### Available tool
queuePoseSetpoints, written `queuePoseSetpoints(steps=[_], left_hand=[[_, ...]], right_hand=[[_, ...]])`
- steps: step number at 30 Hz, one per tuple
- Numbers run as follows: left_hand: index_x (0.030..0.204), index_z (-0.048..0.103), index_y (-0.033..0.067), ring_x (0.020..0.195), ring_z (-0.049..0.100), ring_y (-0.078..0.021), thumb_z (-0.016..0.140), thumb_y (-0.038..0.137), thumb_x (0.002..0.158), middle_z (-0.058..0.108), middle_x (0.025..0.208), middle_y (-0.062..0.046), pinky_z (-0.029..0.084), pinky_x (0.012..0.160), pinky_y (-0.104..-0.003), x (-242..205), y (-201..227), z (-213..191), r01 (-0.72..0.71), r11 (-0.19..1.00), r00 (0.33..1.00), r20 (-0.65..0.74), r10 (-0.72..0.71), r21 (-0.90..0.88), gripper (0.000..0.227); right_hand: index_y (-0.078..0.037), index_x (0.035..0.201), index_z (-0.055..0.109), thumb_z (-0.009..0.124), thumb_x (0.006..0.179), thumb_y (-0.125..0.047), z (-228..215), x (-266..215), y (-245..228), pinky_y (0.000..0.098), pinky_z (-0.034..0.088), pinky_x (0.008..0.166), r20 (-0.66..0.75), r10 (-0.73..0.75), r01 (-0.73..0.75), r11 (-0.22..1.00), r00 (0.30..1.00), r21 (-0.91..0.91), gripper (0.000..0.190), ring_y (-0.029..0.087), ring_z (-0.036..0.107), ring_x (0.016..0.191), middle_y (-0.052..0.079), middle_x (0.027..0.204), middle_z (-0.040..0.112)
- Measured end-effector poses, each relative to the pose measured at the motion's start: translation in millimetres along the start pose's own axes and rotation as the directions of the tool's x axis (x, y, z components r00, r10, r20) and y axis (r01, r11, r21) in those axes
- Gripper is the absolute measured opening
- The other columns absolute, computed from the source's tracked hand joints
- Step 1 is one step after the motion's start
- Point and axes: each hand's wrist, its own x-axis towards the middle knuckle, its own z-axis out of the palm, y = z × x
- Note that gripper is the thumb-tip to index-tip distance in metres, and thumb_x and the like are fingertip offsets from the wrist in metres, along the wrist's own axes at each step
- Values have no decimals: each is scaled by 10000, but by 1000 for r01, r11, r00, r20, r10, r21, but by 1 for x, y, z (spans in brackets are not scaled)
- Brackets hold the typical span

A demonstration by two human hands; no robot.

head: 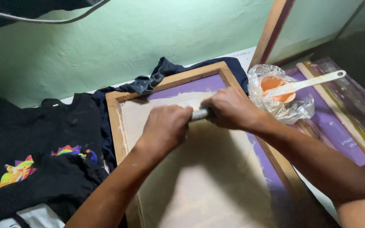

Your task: Spreading emulsion or ink across a screen printing frame using a squeegee

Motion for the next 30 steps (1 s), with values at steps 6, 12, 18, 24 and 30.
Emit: queuePoseSetpoints(steps=[6,12,18,24,30], left_hand=[[813,691,219,621,739,-310,734,222,717,690,628,-33,587,529,-446,34,-54,50,25,972,990,-140,8,233,105],[801,752,102,723,745,-428,765,164,711,729,714,-174,615,582,-531,8,-13,13,10,998,1000,9,-9,-68,110],[777,724,98,693,736,-440,697,127,717,723,712,-187,615,538,-550,-60,59,16,-87,948,977,162,142,-308,72],[779,724,137,621,699,-423,689,211,714,708,699,-157,564,546,-544,-92,107,2,-116,943,917,331,222,-311,105],[862,695,170,611,712,-386,628,179,801,712,678,-111,547,505,-526,-29,53,10,-50,999,997,55,51,-21,91]], right_hand=[[-175,692,644,694,780,-406,40,49,13,523,585,640,-274,-91,108,993,958,49,253,363,736,690,86,638,703],[-209,755,682,676,765,-331,54,7,-3,525,616,644,-129,-129,123,991,983,-54,123,334,753,691,75,648,718],[-231,917,640,623,791,-290,49,-104,-50,552,615,693,159,-148,141,989,976,53,140,318,773,745,63,715,749],[-255,964,634,627,796,-146,21,-152,-64,542,522,569,334,-282,242,957,900,157,200,361,713,659,33,730,726],[-293,940,722,611,836,-177,-7,-70,-20,536,565,649,93,-60,60,998,994,2,191,345,731,715,21,768,753]])
